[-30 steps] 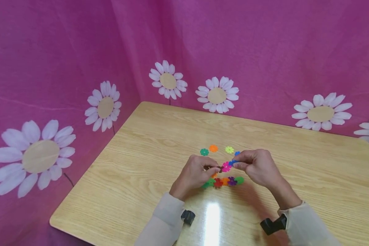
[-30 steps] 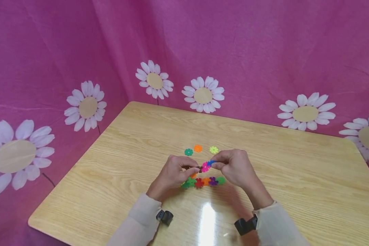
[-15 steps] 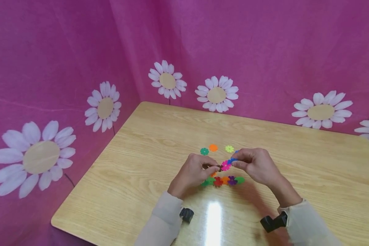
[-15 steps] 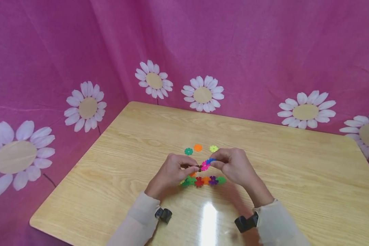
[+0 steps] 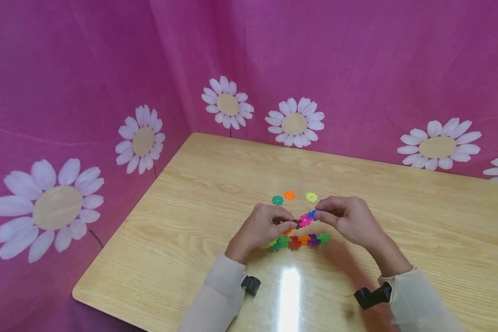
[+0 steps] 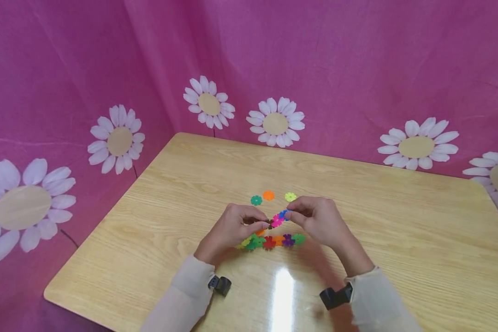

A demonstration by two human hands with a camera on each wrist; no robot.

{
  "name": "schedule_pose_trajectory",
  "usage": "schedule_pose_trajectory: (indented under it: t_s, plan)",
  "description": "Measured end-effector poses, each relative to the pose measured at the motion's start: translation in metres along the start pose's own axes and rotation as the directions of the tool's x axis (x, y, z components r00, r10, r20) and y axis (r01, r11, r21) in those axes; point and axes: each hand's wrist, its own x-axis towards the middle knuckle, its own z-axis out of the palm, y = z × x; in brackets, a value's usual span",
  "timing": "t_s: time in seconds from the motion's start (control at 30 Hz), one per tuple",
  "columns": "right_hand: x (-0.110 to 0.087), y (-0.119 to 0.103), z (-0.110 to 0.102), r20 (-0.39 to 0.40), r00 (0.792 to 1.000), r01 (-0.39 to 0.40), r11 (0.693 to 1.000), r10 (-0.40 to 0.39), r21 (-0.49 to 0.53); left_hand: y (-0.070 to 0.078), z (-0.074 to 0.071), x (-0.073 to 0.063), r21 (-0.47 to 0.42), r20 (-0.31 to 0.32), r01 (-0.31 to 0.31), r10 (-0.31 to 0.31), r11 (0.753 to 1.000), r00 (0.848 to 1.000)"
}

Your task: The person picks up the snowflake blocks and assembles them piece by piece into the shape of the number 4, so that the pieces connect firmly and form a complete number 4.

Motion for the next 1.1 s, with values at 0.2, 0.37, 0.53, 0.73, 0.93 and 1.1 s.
schedule_pose_trajectory:
  t_s: [0.2,0.37,0.53,0.73,0.93,1.1]
  plan:
    - [0.000,0.005,-0.010,-0.014,0.999,-0.036,0.999,0.036,0.019,-0.001,-0.002,-0.002,0.010,-0.005,0.009,-0.008,1.000,1.000]
    - [0.003,0.015,-0.021,-0.067,0.996,-0.066,0.998,0.065,-0.019,-0.001,-0.003,-0.004,-0.003,-0.007,0.000,0.000,1.000,1.000]
    - [0.007,0.031,-0.030,-0.135,0.982,-0.144,0.987,0.133,-0.073,-0.002,-0.004,-0.005,-0.015,-0.010,-0.024,0.024,1.000,1.000]
    - [0.015,0.051,-0.032,-0.160,0.973,-0.184,0.976,0.164,-0.116,-0.001,-0.004,-0.007,-0.050,-0.010,-0.021,0.021,0.999,1.000]
    - [0.027,0.068,-0.022,-0.110,0.979,-0.186,0.970,0.170,-0.157,-0.001,-0.004,-0.007,-0.046,-0.002,-0.023,0.023,0.999,1.000]
    - [0.038,0.075,-0.012,-0.025,0.966,-0.259,0.948,0.259,-0.186,-0.001,-0.006,-0.008,-0.040,-0.004,-0.036,0.036,0.999,0.999]
